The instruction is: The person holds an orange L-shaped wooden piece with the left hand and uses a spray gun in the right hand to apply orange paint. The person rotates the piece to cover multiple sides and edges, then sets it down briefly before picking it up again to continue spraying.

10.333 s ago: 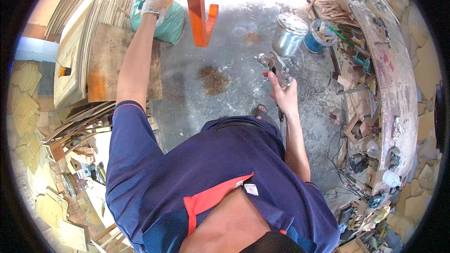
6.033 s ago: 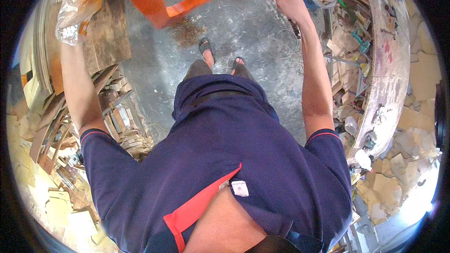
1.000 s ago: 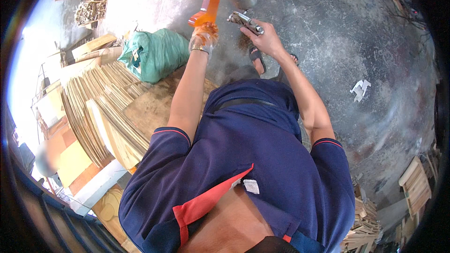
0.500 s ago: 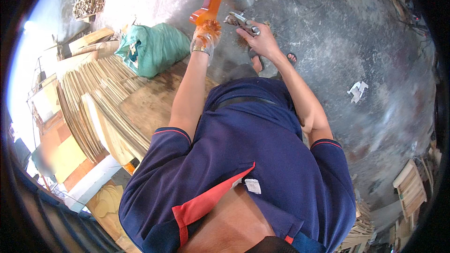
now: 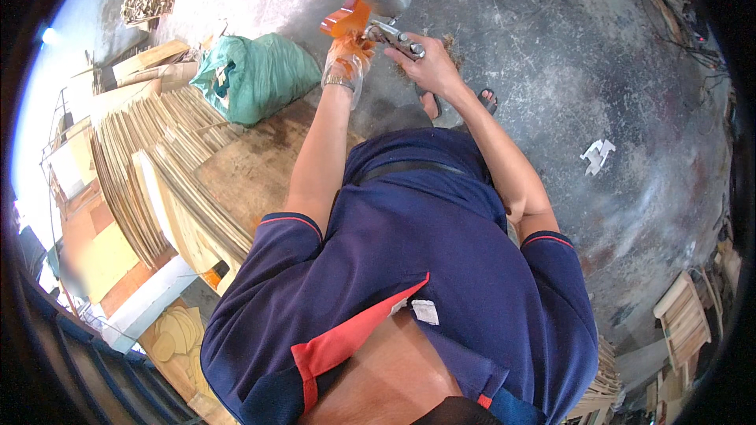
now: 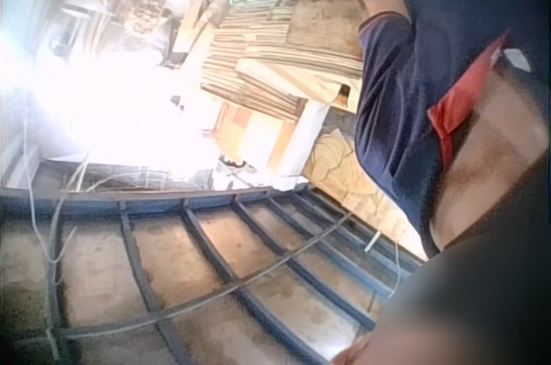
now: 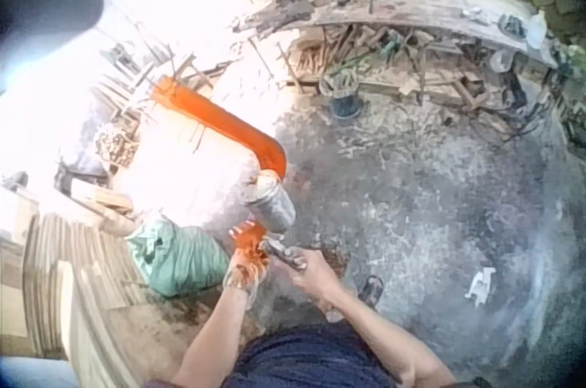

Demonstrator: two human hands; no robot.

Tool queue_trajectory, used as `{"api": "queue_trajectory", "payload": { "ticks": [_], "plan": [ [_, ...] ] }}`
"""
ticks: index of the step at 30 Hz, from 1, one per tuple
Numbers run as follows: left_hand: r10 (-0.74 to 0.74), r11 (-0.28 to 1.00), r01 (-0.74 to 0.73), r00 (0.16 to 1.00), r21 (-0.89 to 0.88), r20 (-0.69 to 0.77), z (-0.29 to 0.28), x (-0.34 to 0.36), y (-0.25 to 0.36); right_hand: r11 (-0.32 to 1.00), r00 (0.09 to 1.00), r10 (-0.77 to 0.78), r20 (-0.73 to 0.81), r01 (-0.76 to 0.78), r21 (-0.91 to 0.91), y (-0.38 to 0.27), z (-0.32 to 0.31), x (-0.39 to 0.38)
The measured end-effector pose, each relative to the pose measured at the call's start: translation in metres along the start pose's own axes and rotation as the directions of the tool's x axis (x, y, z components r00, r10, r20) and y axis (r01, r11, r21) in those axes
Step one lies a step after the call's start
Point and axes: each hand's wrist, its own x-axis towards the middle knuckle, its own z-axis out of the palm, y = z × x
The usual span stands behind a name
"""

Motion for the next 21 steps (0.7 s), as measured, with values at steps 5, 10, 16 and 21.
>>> {"api": "queue_trajectory", "payload": {
  "ticks": [5, 10, 16, 21],
  "plan": [
    [-0.004, 0.999, 0.003, 1.000, 0.034, 0.025, -0.007, 0.002, -0.018, 0.998, 0.998, -0.031, 0.053, 0.028, 0.049, -0.014, -0.001, -0.003],
    [-0.200, 0.968, 0.205, 0.979, 0.145, -0.049, -0.018, 0.006, -0.023, 1.000, 0.998, 0.011, -0.055, -0.011, -0.003, -0.002, 0.004, 0.001],
    [-0.374, 0.822, 0.308, 0.926, -0.478, -0.046, -0.007, 0.005, -0.012, 0.999, 0.995, 0.003, -0.096, -0.008, -0.051, 0.030, 0.004, 0.003],
    [-0.236, 0.954, 0.217, 0.969, -0.208, -0.070, -0.005, 0.003, -0.005, 0.999, 0.983, 0.027, -0.181, -0.035, -0.037, 0.045, 0.003, 0.006]
  ]
}}
